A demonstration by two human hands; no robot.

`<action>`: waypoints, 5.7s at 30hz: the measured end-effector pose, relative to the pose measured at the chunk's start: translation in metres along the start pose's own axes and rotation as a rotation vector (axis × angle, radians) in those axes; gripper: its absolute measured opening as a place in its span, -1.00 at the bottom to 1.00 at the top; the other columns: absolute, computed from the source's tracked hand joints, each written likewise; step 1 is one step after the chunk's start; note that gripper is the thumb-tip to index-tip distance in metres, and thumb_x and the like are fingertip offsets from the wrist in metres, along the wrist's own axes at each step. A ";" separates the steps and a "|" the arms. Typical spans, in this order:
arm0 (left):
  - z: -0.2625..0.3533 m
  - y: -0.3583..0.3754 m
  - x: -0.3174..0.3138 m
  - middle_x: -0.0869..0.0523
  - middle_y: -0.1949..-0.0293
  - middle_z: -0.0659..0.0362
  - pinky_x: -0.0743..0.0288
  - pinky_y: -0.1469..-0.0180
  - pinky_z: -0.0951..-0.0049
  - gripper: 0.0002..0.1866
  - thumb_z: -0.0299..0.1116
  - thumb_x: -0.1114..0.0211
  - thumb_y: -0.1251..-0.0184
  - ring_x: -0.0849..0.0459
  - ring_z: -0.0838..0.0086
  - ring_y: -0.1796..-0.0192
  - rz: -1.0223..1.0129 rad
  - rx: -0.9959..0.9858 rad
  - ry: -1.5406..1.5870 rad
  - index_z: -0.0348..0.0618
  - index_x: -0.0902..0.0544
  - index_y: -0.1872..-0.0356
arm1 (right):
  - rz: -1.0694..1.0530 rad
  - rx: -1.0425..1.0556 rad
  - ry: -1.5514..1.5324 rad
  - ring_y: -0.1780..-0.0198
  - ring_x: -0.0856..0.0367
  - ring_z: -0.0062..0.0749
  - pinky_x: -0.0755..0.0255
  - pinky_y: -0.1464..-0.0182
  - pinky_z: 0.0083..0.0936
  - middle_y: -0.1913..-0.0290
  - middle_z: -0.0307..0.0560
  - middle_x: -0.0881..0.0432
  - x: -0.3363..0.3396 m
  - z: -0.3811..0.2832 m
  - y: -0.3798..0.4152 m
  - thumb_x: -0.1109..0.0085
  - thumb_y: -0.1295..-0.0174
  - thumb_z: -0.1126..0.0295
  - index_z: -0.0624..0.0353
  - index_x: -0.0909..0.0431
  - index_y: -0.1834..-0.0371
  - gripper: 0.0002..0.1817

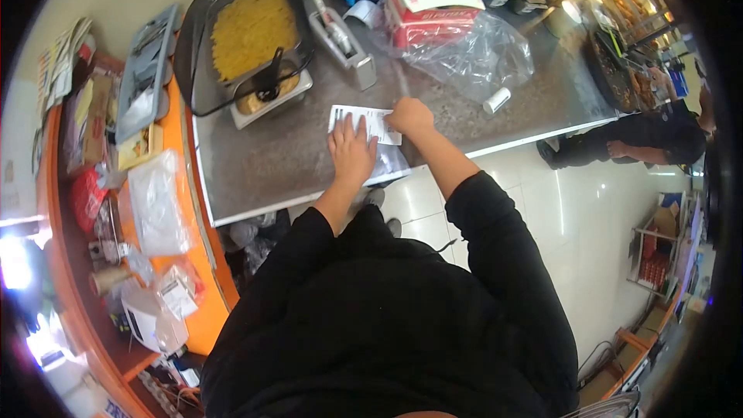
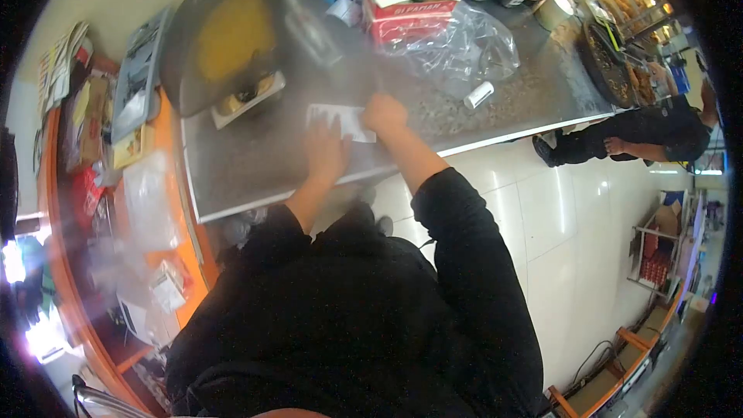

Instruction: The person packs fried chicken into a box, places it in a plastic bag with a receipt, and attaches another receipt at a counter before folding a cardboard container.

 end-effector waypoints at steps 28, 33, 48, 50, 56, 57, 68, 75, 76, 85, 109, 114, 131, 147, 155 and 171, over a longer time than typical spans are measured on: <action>0.034 -0.093 -0.031 0.13 -0.49 -0.05 0.30 -0.37 -0.28 0.04 0.46 0.25 -0.21 0.16 0.06 -0.52 -0.254 0.719 -0.376 -0.24 0.10 -0.45 | 0.573 -0.320 -0.873 0.31 -0.63 -0.16 -0.48 0.20 -0.39 0.33 0.04 -0.65 0.070 0.429 0.335 -0.21 -0.20 0.25 0.22 -0.68 0.30 -0.76; 0.034 -0.066 -0.059 0.11 -0.49 -0.01 0.22 -0.24 -0.51 -0.12 0.48 0.28 -0.20 0.09 -0.12 -0.47 -0.260 0.697 -0.324 0.26 0.05 -0.48 | 0.690 -0.549 -0.854 0.32 -0.63 -0.20 -0.47 0.19 -0.43 0.36 0.01 -0.65 0.081 0.559 0.421 -0.19 -0.21 0.26 0.22 -0.68 0.30 -0.76; 0.100 -0.099 -0.103 -0.51 -0.06 -0.24 -0.34 -0.16 -0.02 -0.12 0.32 -0.08 -0.17 -0.50 -0.14 -0.11 -0.162 0.614 -0.393 -0.47 -0.39 -0.11 | 0.814 -0.656 -0.813 0.19 -0.63 -0.18 -0.46 0.09 -0.38 0.25 0.08 -0.68 0.148 0.640 0.458 -0.13 -0.20 0.16 0.25 -0.67 0.27 -0.66; 0.108 -0.103 -0.115 -0.50 -0.07 -0.24 -0.34 -0.17 -0.01 -0.13 0.29 -0.09 -0.18 -0.49 -0.13 -0.12 -0.154 0.623 -0.393 -0.47 -0.38 -0.12 | 0.795 -0.660 -0.819 0.19 -0.63 -0.17 -0.46 0.07 -0.37 0.25 0.09 -0.68 0.163 0.643 0.448 -0.12 -0.20 0.15 0.26 -0.67 0.26 -0.64; 0.105 -0.107 -0.123 -0.48 -0.09 -0.23 -0.33 -0.17 0.02 -0.17 0.21 -0.14 -0.19 -0.47 -0.10 -0.15 -0.118 0.702 -0.432 -0.47 -0.34 -0.15 | 0.777 -0.723 -0.859 0.22 -0.59 -0.46 -0.44 0.12 -0.51 0.30 -0.09 -0.70 0.184 0.665 0.404 -0.19 -0.23 0.23 0.18 -0.70 0.28 -0.75; 0.101 -0.107 -0.121 -0.48 -0.10 -0.23 -0.33 -0.18 0.03 -0.17 0.20 -0.15 -0.19 -0.47 -0.09 -0.15 -0.106 0.722 -0.447 -0.47 -0.33 -0.15 | 0.755 -0.728 -0.875 0.22 -0.59 -0.47 -0.44 0.12 -0.52 0.30 -0.10 -0.70 0.189 0.666 0.395 -0.19 -0.24 0.24 0.19 -0.70 0.29 -0.75; 0.186 -0.070 -0.063 -0.48 -0.03 -0.12 -0.35 -0.15 0.14 -0.39 -0.06 -0.18 -0.27 -0.48 0.10 -0.09 0.768 0.278 -0.226 -0.41 -0.33 -0.12 | 0.795 -0.575 -0.967 0.28 -0.56 -0.53 -0.43 0.19 -0.58 0.28 -0.14 -0.66 0.185 0.735 0.321 -0.17 -0.21 0.42 0.18 -0.65 0.13 -0.80; 0.752 -0.031 -0.165 -0.53 0.08 0.09 -0.42 -0.06 0.45 -0.65 -0.63 -0.07 -0.30 -0.58 0.44 0.10 -0.369 -0.394 1.247 -0.26 -0.34 -0.11 | 0.902 -0.329 -1.358 0.28 -0.43 -0.70 -0.36 0.17 -0.66 0.25 -0.29 -0.59 0.232 0.860 0.342 -0.01 -0.31 0.50 0.09 -0.43 -0.22 -0.61; 0.804 -0.005 -0.190 -0.54 0.06 0.08 -0.43 -0.05 0.44 -0.60 -0.59 -0.06 -0.34 -0.59 0.43 0.11 -0.533 -0.391 1.306 -0.25 -0.28 -0.18 | 0.954 -0.263 -1.393 0.27 -0.43 -0.70 -0.36 0.15 -0.67 0.26 -0.29 -0.59 0.246 0.880 0.356 0.00 -0.32 0.50 0.09 -0.39 -0.25 -0.58; 1.118 0.136 -0.270 -0.64 0.33 0.23 -0.42 0.05 0.59 -0.83 -0.39 -0.12 -0.41 -0.59 0.61 0.20 -1.286 -0.272 1.243 -0.30 -0.58 0.20 | 0.787 -0.176 -1.491 0.22 -0.53 -0.65 -0.39 0.13 -0.67 0.26 -0.22 -0.62 0.315 1.057 0.444 -0.12 -0.27 0.52 0.24 -0.52 0.08 -0.83; 1.685 0.011 -0.513 -0.63 0.37 0.22 -0.42 0.17 0.53 -0.77 -0.23 -0.17 -0.35 -0.53 0.59 0.24 -1.580 -0.563 0.902 -0.20 -0.62 0.27 | 0.938 -0.421 -1.678 0.23 -0.53 -0.59 -0.40 0.20 -0.65 0.26 -0.16 -0.60 0.526 1.593 0.365 -0.15 -0.24 0.53 0.18 -0.32 -0.11 -0.62; 1.693 -0.081 -0.572 -0.65 0.38 0.19 -0.45 0.18 0.50 -0.78 -0.29 -0.13 -0.36 -0.58 0.54 0.27 -1.312 -0.154 1.087 -0.24 -0.62 0.29 | 0.544 -0.174 -1.558 0.19 -0.51 -0.55 -0.39 0.15 -0.63 0.22 -0.16 -0.57 0.581 1.676 0.247 -0.08 -0.28 0.49 0.24 -0.41 0.00 -0.75; 1.501 -0.440 -0.969 -0.70 0.30 -0.11 -0.48 0.07 0.19 -0.50 0.05 -0.11 -0.33 -0.67 0.05 0.16 -0.301 0.226 0.104 -0.28 -0.62 0.20 | -0.155 -0.176 -0.810 0.32 -0.62 -0.13 -0.44 0.17 -0.23 0.38 0.05 -0.64 0.546 1.774 -0.182 0.04 -0.25 0.18 0.12 -0.60 0.24 -0.71; 1.460 -0.435 -1.046 -0.50 -0.13 -0.06 -0.33 -0.18 0.24 -0.62 -0.31 -0.09 -0.34 -0.46 0.26 -0.18 -0.409 0.166 0.304 -0.25 -0.45 -0.13 | -0.278 0.184 -0.237 -0.01 -0.62 -0.05 -0.50 -0.01 -0.22 0.08 0.10 -0.65 0.579 1.700 -0.391 0.06 -0.26 0.28 0.20 -0.59 0.06 -0.68; 1.497 -0.424 -0.929 -0.62 0.47 0.00 -0.46 0.33 0.26 -0.77 -0.32 -0.07 -0.35 -0.60 0.25 0.47 -0.205 0.492 0.634 -0.32 -0.55 0.24 | -0.219 0.018 -0.262 -0.07 -0.57 -0.05 -0.48 -0.05 -0.19 -0.05 0.11 -0.58 0.497 1.716 -0.431 0.05 -0.24 0.34 0.11 -0.50 -0.08 -0.64; 1.654 -0.099 -0.699 -0.66 0.17 0.14 -0.55 0.12 0.17 -0.78 -0.30 -0.12 -0.20 -0.62 0.19 0.07 -0.772 0.137 0.076 0.09 -0.61 0.14 | -0.238 0.929 -0.291 0.12 -0.62 0.06 -0.46 0.07 -0.17 0.19 0.21 -0.64 0.550 1.728 -0.008 -0.10 -0.15 0.02 0.10 -0.23 -0.29 -0.33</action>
Point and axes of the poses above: each hand's wrist, its own y-axis away from the middle knuckle, its own x-axis out of the back of the hand, z = x × y, the point moved 4 cm from there along -y, towards the middle knuckle
